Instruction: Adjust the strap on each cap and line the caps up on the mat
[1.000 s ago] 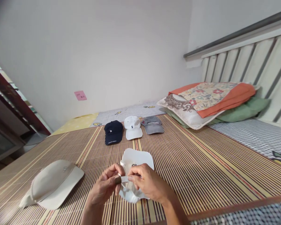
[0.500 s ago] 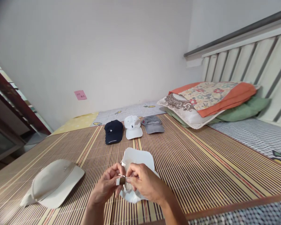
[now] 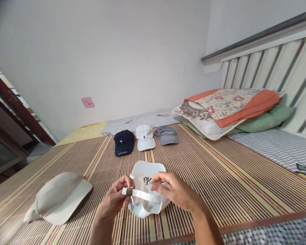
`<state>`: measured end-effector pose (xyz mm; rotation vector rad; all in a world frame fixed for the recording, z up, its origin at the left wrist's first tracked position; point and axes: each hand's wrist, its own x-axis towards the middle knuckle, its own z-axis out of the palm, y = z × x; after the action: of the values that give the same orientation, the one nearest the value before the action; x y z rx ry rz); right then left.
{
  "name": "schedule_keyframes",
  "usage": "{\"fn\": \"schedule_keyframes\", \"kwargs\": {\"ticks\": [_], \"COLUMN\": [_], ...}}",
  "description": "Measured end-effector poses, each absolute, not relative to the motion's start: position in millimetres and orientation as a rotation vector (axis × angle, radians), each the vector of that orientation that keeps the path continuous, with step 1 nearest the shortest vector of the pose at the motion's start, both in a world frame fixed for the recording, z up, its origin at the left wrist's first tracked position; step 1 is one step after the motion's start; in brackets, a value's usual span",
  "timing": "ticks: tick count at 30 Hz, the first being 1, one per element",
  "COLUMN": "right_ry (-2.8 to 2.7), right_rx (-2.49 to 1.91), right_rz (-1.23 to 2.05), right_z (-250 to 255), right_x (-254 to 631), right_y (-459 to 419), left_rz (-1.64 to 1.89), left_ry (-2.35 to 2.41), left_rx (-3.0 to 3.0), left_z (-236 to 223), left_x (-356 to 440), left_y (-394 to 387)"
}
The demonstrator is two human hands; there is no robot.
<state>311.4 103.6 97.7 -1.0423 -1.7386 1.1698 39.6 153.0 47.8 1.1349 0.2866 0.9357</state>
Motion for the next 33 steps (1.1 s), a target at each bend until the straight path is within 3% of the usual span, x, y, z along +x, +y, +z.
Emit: {"fn": "schedule_keyframes", "kwargs": {"ticks": [15,33], "right_ry": [-1.746,-1.667], "right_rx": [-1.040,-1.054], "right_rz": [1.261,1.208], "right_z": [93,96], "right_x": [294,279], "right_y": [108,109], "left_rz": [0.954,0.994], "left_ry": [0.319,0.555], "left_rx": [1.130,1.440], "left_z": [48,88], "left_x": [36,3], "left_y": [153,133]}}
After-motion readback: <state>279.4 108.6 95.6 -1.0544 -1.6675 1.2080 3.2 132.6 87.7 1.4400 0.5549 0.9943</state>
